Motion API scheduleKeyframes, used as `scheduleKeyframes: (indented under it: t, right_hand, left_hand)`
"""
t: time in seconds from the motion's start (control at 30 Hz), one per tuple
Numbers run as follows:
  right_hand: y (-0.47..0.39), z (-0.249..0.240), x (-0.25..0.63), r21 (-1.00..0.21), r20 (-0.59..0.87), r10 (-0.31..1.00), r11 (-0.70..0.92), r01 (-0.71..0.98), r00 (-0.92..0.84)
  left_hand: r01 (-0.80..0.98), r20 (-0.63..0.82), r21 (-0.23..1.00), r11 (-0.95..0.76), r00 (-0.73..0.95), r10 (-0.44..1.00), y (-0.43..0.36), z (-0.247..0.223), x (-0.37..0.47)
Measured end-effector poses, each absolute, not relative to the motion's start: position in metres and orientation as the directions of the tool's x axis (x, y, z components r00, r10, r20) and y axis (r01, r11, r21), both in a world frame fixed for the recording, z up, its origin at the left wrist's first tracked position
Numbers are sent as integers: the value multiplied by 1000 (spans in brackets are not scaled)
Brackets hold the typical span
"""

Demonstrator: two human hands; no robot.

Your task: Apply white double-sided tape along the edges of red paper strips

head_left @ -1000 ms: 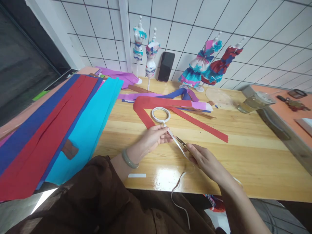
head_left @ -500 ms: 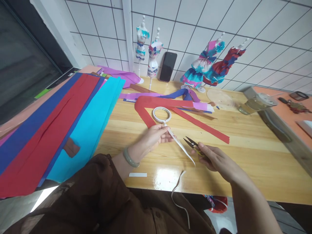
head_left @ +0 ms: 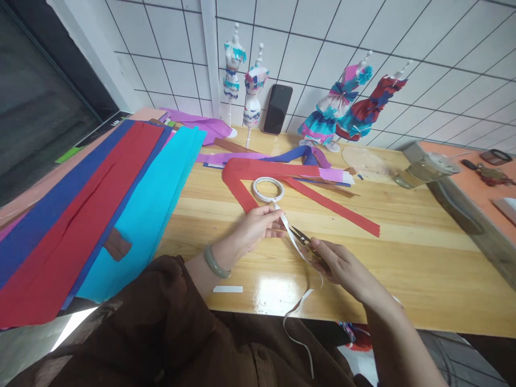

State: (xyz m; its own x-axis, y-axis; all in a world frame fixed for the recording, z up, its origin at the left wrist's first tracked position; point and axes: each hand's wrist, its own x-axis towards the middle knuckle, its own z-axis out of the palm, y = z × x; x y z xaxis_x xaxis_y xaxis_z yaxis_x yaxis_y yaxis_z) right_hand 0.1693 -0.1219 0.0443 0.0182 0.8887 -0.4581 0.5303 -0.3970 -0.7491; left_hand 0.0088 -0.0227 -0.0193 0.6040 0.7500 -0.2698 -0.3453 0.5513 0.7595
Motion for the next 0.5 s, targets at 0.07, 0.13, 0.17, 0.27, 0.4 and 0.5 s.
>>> scheduleKeyframes:
  t: [0.07, 0.13, 0.17, 0.27, 0.4, 0.5]
  right_hand:
    - [-122, 44, 168, -751, -451, 892, -390, 533, 18]
    - [-121, 42, 167, -751, -450, 892, -397, 527, 31]
    - [-121, 42, 166, -750, -452, 891, -404, 524, 39]
    - [-120, 40, 163, -754, -462, 885, -420, 505, 47]
    - [-118, 38, 160, -774, -458, 888, -424, 470, 46]
    - [-116, 35, 157, -790, -442, 896, -407, 459, 35]
  left_hand:
    - [-337, -282, 761, 554, 597, 751, -23, -17, 9]
    - [-332, -294, 761, 558, 590, 752, -23, -14, 9]
    - [-331, -299, 760, 559, 586, 753, -23, -13, 10]
    - [-336, -302, 755, 563, 584, 754, -24, -12, 10]
    - [-348, -292, 738, 579, 609, 738, -24, -14, 10]
    - [-356, -285, 727, 587, 621, 730, -25, -15, 10]
